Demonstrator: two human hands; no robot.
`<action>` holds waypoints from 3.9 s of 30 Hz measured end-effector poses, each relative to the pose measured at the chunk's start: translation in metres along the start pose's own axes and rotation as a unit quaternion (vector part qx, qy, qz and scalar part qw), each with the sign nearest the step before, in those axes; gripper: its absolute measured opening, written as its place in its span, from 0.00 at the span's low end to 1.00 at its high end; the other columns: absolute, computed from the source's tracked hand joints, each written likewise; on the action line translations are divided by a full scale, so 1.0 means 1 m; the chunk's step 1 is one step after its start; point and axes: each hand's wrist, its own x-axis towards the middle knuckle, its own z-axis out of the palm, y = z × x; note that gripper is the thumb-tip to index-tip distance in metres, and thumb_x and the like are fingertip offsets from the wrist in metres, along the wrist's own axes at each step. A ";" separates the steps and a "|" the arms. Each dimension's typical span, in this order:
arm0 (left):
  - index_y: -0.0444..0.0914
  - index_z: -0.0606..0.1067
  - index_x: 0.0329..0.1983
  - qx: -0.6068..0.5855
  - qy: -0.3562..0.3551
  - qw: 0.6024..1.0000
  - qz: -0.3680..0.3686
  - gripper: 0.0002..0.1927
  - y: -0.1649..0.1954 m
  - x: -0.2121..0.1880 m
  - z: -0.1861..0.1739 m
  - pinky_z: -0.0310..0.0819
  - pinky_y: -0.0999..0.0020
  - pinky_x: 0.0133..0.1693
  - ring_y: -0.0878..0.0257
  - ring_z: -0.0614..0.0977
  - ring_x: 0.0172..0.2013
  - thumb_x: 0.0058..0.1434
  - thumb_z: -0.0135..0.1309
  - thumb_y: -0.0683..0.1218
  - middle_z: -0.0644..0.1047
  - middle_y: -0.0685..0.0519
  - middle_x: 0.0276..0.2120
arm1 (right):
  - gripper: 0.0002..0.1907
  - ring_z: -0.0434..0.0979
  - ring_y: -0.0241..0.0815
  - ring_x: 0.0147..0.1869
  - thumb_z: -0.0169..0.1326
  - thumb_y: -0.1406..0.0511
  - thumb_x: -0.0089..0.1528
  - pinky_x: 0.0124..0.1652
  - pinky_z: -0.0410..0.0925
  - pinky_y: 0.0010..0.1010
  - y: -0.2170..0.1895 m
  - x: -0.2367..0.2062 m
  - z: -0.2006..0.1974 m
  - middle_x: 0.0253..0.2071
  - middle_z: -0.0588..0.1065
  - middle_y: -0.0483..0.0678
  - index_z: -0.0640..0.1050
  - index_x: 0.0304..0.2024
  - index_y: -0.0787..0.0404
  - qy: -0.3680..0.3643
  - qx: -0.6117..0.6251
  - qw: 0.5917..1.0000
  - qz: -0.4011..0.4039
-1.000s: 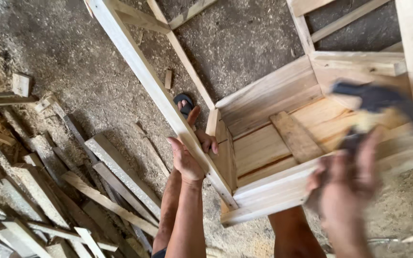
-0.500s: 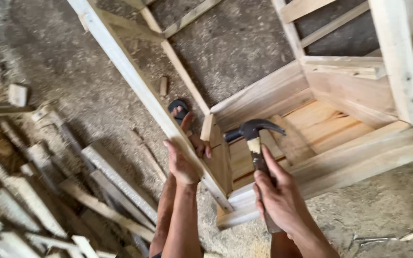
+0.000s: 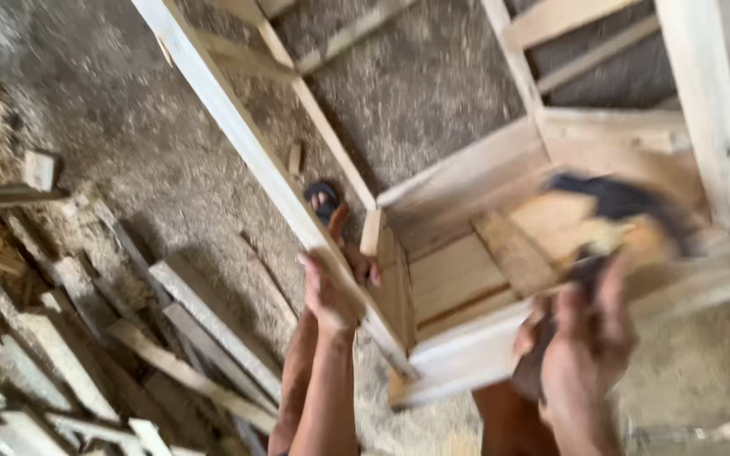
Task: The person hammers nails into a wooden frame laid on the ground, holding the frame steady with one hand while driving nails with a hammer. They then carry a plywood panel across the workshop, place it on the frame, and fit a wooden drawer into the assembled unit.
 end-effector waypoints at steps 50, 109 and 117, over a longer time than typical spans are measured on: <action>0.23 0.67 0.67 0.075 0.024 0.997 -0.010 0.57 -0.004 0.000 -0.009 0.63 0.63 0.25 0.60 0.66 0.17 0.59 0.45 0.79 0.59 0.57 0.16 | 0.34 0.66 0.38 0.17 0.48 0.60 0.68 0.15 0.64 0.34 -0.002 -0.012 0.011 0.24 0.72 0.50 0.58 0.75 0.31 -0.097 -0.105 0.931 0.335; 0.25 0.60 0.72 -0.010 0.009 1.000 0.009 0.56 -0.008 0.001 -0.008 0.69 0.61 0.28 0.59 0.68 0.18 0.62 0.46 0.77 0.63 0.53 0.15 | 0.36 0.69 0.38 0.18 0.46 0.62 0.68 0.16 0.68 0.32 -0.005 0.003 0.016 0.23 0.70 0.48 0.54 0.76 0.33 -0.171 -0.179 0.940 0.234; 0.24 0.60 0.74 0.019 0.007 1.000 0.008 0.57 -0.001 0.002 -0.009 0.69 0.61 0.29 0.60 0.69 0.22 0.64 0.45 0.77 0.66 0.54 0.21 | 0.23 0.70 0.32 0.20 0.45 0.58 0.78 0.17 0.69 0.27 -0.026 0.011 -0.005 0.30 0.71 0.43 0.67 0.71 0.63 0.053 -0.024 0.998 0.029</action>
